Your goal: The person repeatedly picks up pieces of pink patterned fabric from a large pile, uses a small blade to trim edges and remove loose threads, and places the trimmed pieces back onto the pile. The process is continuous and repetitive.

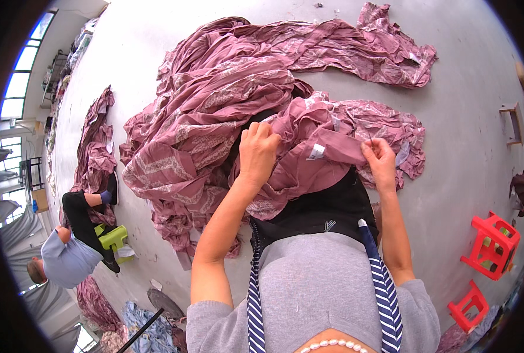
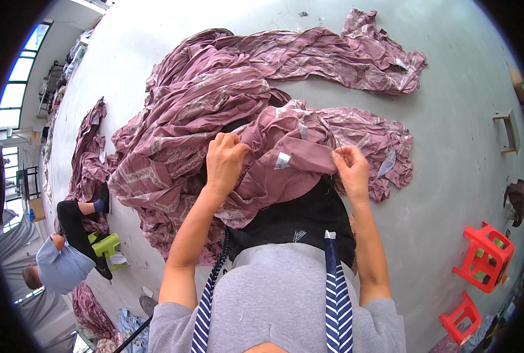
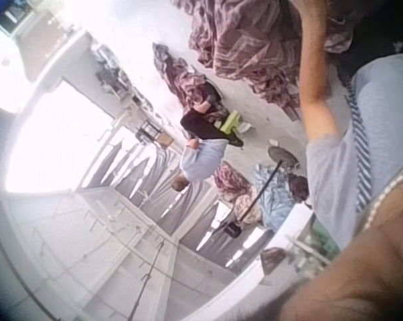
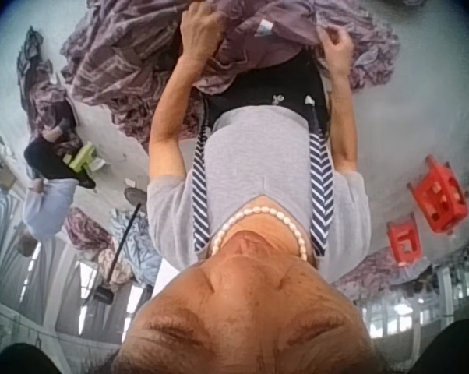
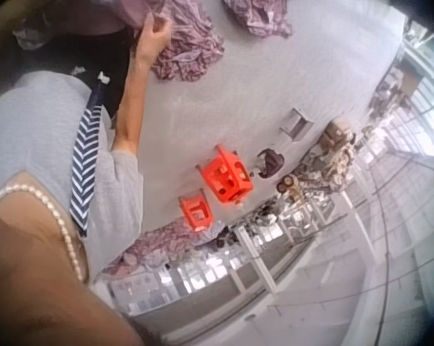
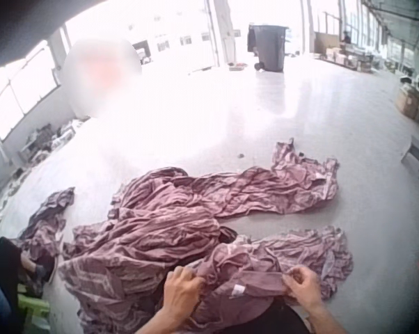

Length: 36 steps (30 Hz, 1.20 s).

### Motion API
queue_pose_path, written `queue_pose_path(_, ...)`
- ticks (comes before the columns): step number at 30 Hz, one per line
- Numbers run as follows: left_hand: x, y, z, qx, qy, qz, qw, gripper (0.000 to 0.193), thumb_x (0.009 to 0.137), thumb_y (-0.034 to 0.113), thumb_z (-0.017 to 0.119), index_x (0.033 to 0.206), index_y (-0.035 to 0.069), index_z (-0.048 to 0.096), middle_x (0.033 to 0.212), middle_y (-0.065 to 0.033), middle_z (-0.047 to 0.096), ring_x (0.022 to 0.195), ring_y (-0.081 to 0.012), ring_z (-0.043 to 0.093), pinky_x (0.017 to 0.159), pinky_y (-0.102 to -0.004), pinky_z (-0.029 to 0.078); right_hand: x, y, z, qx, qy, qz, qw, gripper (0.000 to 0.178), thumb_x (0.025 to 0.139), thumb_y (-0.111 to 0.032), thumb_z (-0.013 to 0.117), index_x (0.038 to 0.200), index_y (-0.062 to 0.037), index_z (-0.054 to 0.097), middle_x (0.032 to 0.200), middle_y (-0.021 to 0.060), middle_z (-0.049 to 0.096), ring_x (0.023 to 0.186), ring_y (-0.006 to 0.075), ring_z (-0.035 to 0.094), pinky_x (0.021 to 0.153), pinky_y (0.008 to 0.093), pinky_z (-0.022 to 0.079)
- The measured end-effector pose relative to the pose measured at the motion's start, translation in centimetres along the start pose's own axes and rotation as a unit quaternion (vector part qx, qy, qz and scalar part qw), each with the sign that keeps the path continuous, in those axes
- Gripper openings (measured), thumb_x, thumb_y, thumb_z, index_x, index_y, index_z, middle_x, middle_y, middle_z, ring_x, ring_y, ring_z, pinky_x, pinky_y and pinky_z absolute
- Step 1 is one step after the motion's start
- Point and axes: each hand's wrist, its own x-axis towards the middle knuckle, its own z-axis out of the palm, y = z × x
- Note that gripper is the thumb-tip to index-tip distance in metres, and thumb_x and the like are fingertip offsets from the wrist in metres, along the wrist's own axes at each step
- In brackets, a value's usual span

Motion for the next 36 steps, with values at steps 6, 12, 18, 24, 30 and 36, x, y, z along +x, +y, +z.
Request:
queue_pose_path(6,0.4,-0.3,-2.5,-0.079,0.096,-0.021,0.992,0.008,0.072,0.005,0.071,0.078,0.004,0.065,0.08,-0.0062,0.059,0.079,-0.0262,0.056,0.068,-0.0363,0.046,-0.4,-8.6,2.8,-0.253,0.042,-0.245,0.935,0.029,0.087,-0.026,0.065,0.104,-0.0045,0.057,0.086,0.012,0.063,0.074,0.0237,0.064,0.064,0.0335,0.05)
queue_pose_path(12,1.0,0.4,-3.1,-0.09,0.097,-0.021,0.991,0.008,0.072,0.005,0.071,0.078,0.005,0.065,0.082,-0.0058,0.06,0.079,-0.0257,0.056,0.069,-0.0361,0.046,0.3,-9.9,9.2,-0.373,-0.12,-0.385,0.836,0.028,0.082,-0.028,0.066,0.093,-0.0054,0.054,0.077,0.0083,0.058,0.069,0.0231,0.062,0.059,0.0366,0.049)
queue_pose_path(18,1.5,0.9,-3.5,-0.08,0.101,-0.013,0.992,0.008,0.072,0.005,0.071,0.078,0.005,0.065,0.082,-0.0053,0.06,0.079,-0.0253,0.056,0.07,-0.0358,0.046,1.8,-10.3,10.9,-0.482,-0.172,-0.397,0.762,0.031,0.081,-0.031,0.067,0.086,-0.0035,0.053,0.073,0.0084,0.059,0.069,0.0229,0.063,0.058,0.0323,0.051)
queue_pose_path(24,1.5,1.3,-3.9,-0.084,0.102,-0.008,0.991,0.008,0.072,0.003,0.07,0.078,0.004,0.066,0.081,-0.0061,0.061,0.079,-0.0252,0.057,0.069,-0.0357,0.047,2.1,-10.1,11.6,-0.48,-0.161,-0.39,0.769,0.029,0.082,-0.032,0.065,0.085,-0.0049,0.054,0.072,0.0078,0.061,0.068,0.0226,0.065,0.058,0.0331,0.052)
queue_pose_path(30,-3.2,-1.4,-8.7,-0.099,0.087,-0.101,0.986,0.007,0.073,0.002,0.071,0.077,0.003,0.066,0.076,-0.0088,0.063,0.073,-0.0253,0.059,0.067,-0.0334,0.047,3.2,-10.9,7.0,-0.367,-0.061,-0.319,0.872,0.027,0.081,-0.026,0.07,0.092,-0.0042,0.058,0.078,0.0095,0.066,0.067,0.0229,0.066,0.057,0.0325,0.051)
queue_pose_path(36,-8.1,-2.1,-11.0,-0.066,-0.191,-0.22,0.954,0.02,0.073,0.013,0.075,0.09,0.004,0.069,0.076,-0.0081,0.064,0.069,-0.0193,0.062,0.062,-0.0306,0.048,1.2,-10.1,3.8,-0.084,-0.064,-0.149,0.983,0.021,0.083,-0.016,0.071,0.097,-0.0026,0.061,0.072,0.0029,0.062,0.061,0.0083,0.057,0.056,0.0235,0.045)
